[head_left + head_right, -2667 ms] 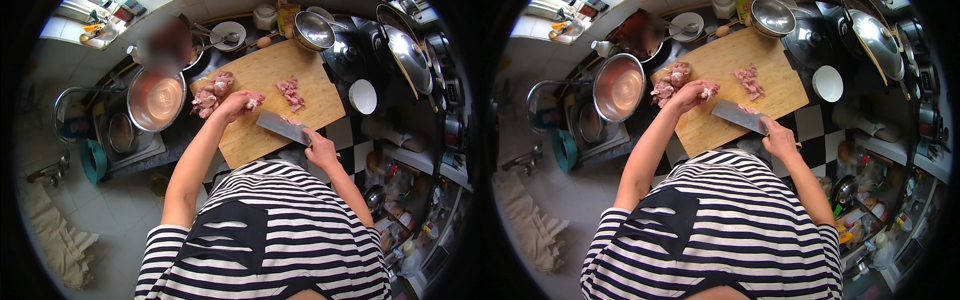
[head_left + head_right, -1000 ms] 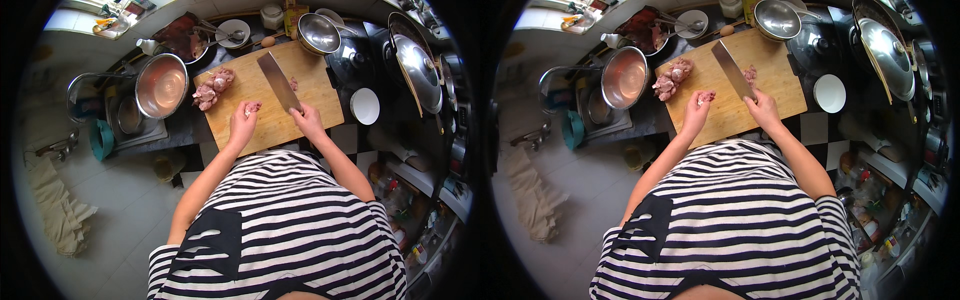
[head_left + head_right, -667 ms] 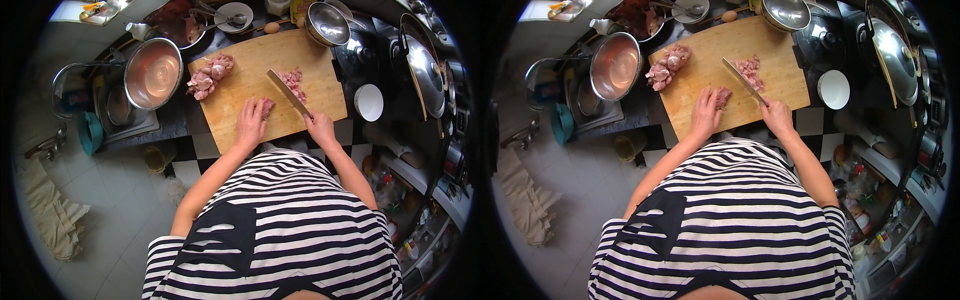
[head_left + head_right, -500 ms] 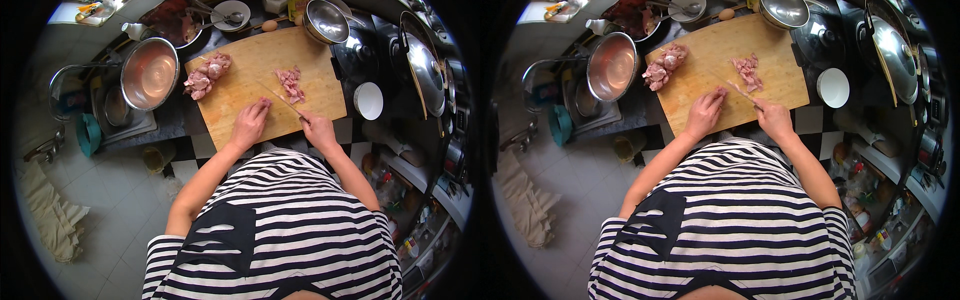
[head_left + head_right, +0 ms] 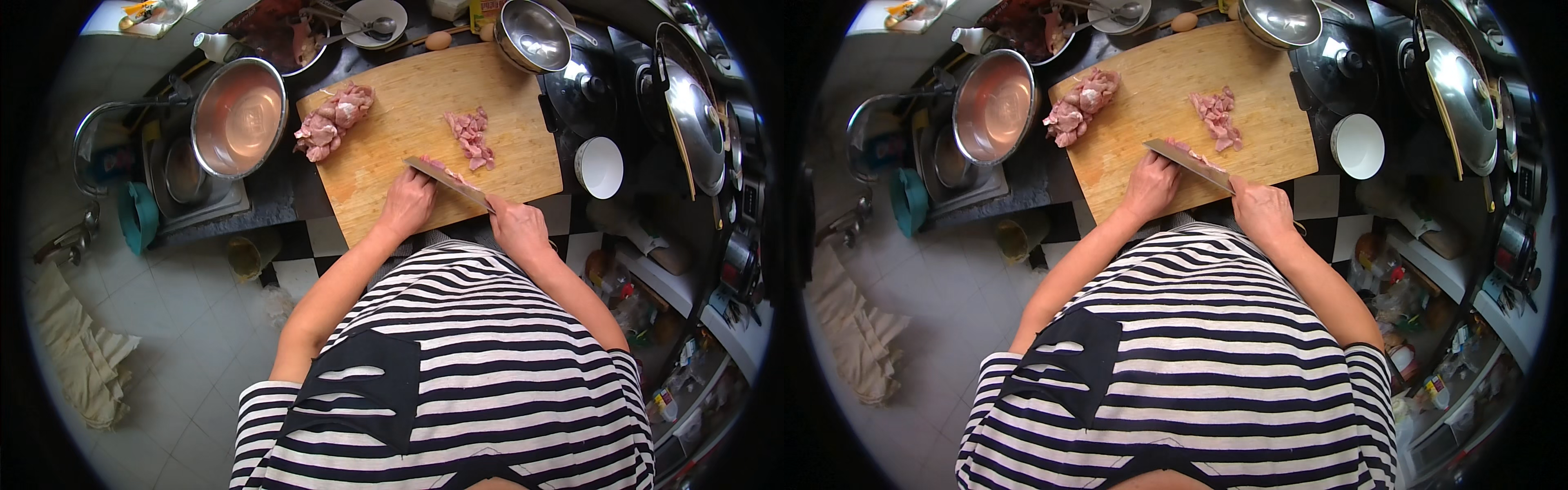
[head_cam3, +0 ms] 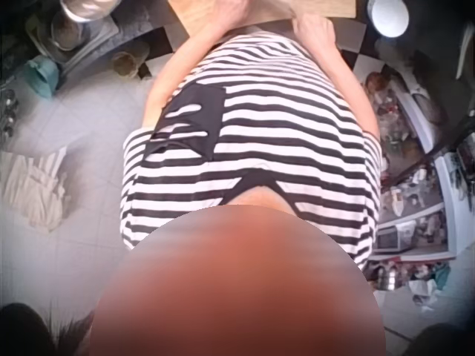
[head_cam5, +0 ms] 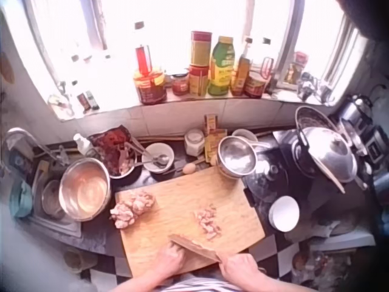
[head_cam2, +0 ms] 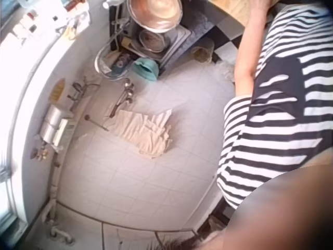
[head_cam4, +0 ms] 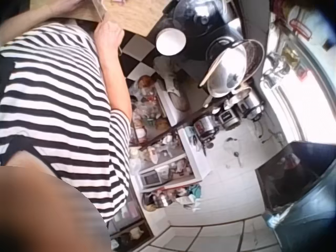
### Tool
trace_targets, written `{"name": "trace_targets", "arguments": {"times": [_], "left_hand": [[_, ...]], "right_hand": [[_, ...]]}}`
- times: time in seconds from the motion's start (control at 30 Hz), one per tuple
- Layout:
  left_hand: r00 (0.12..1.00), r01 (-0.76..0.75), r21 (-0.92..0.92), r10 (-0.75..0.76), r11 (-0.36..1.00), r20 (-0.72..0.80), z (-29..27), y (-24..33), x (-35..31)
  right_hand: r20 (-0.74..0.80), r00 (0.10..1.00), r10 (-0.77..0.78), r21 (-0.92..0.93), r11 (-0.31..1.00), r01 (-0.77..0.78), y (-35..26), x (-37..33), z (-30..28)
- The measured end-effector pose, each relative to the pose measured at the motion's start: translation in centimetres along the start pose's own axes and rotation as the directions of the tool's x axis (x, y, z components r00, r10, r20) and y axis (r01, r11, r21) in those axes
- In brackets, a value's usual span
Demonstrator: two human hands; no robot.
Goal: The person washes a large cleaver in the sink, then takes a piece of raw meat from a bowl and places it on a wooden cutting board. They proceed to slice the meat into small pieces using the cleaver, gathering the cut pieces into a pile on the board.
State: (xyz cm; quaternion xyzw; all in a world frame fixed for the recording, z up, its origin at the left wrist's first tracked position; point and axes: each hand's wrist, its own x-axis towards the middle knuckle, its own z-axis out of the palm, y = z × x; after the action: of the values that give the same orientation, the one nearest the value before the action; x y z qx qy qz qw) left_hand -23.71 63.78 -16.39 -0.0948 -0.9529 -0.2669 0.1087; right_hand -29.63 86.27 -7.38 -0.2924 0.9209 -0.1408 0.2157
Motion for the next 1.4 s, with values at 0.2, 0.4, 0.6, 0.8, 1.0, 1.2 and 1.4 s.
{"name": "trace_targets", "arguments": {"times": [0.2, 0.4, 0.6, 0.8, 1.0, 1.2, 1.4], "left_hand": [[0.999, 0.017, 0.002, -0.017, 1.000, 0.033, 0.5, -0.5, 0.0], [0.998, 0.039, 0.009, -0.040, 0.999, 0.050, 0.3, 0.1, 0.2], [0.972, 0.126, 0.029, -0.130, 0.992, 0.196, -0.3, 0.5, -0.3], [0.996, 0.078, -0.011, -0.078, 0.997, 0.030, -0.9, 0.6, -0.6], [0.995, 0.095, 0.030, -0.096, 0.995, 0.040, 0.0, 0.0, -0.9], [0.993, 0.105, -0.002, -0.105, 0.994, 0.059, 0.0, 0.1, -0.9], [0.979, 0.144, 0.046, -0.149, 0.989, 0.141, -0.1, 0.2, -1.2]], "right_hand": [[0.043, 0.998, 0.040, -0.069, 0.997, -0.037, -0.5, 0.9, 0.6], [0.063, 0.998, 0.015, -0.097, 0.995, -0.009, -0.9, 3.0, 1.6], [-0.019, 0.998, -0.057, -0.039, 0.998, 0.056, -0.5, 6.2, 4.8], [-0.025, 1.000, -0.018, -0.040, 0.999, 0.017, -0.2, 4.3, 0.2], [0.006, 0.997, -0.081, -0.078, 0.994, 0.082, -0.2, 2.3, 0.1], [0.084, 0.995, -0.052, -0.115, 0.991, 0.061, -0.4, 3.2, 0.8], [0.049, 0.997, -0.067, -0.125, 0.989, 0.072, -1.7, 6.8, 4.6]]}}
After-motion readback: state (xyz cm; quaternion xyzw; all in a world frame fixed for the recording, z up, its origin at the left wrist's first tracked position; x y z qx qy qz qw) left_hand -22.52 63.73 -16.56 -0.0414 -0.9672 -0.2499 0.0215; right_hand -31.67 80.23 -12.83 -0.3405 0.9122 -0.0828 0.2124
